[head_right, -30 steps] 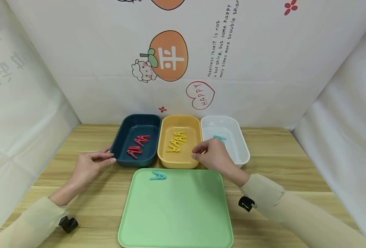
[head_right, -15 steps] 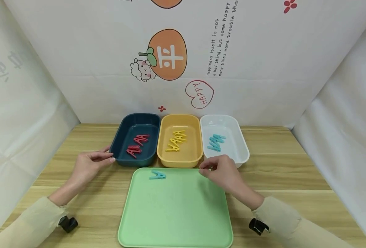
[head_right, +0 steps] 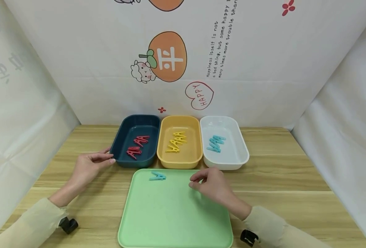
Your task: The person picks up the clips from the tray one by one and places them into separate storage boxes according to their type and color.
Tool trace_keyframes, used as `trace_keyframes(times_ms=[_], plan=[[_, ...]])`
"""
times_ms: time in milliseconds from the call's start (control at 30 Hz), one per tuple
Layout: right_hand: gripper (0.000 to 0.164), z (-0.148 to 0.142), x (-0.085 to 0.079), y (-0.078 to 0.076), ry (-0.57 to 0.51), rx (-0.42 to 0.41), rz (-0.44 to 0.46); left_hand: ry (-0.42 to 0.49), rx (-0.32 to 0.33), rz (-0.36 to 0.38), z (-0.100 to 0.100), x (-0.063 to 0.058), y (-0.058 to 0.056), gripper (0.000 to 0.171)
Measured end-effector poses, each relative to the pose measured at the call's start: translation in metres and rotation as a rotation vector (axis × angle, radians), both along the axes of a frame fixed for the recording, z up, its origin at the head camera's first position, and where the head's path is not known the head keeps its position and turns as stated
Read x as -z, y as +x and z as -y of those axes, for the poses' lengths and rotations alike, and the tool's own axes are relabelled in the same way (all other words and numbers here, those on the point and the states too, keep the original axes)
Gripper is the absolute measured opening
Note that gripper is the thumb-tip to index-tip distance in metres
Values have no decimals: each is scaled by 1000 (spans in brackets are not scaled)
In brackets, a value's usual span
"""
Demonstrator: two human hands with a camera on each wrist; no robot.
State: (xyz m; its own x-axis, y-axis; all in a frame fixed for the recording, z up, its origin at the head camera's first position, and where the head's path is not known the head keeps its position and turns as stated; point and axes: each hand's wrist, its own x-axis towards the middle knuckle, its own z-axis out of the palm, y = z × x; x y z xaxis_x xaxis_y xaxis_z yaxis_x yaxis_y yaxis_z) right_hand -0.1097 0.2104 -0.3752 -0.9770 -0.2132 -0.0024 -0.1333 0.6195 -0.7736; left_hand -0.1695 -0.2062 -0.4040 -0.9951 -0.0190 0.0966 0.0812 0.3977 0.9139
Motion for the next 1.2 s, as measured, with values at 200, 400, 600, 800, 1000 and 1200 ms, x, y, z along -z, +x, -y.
trace_keyframes(times_ms=[200,400,600,800,1000,1200], plan=[[13,18,6,-1,-23,-38,-12,7,2,3,0,1,0,29],[15,36,11,-5,-57,-96,-12,13,3,11,1,2,0,30],[17,52,20,-16,-47,-130,-20,17,5,13,2,2,0,29],[24,67,26,-25,-49,-136,26,12,3,10,2,1,-1,29],[22,76,29,-30,-10,-134,-9,1,6,-3,1,1,-2,29],[18,84,31,-33,26,-142,-37,-4,12,-14,2,2,-2,28]])
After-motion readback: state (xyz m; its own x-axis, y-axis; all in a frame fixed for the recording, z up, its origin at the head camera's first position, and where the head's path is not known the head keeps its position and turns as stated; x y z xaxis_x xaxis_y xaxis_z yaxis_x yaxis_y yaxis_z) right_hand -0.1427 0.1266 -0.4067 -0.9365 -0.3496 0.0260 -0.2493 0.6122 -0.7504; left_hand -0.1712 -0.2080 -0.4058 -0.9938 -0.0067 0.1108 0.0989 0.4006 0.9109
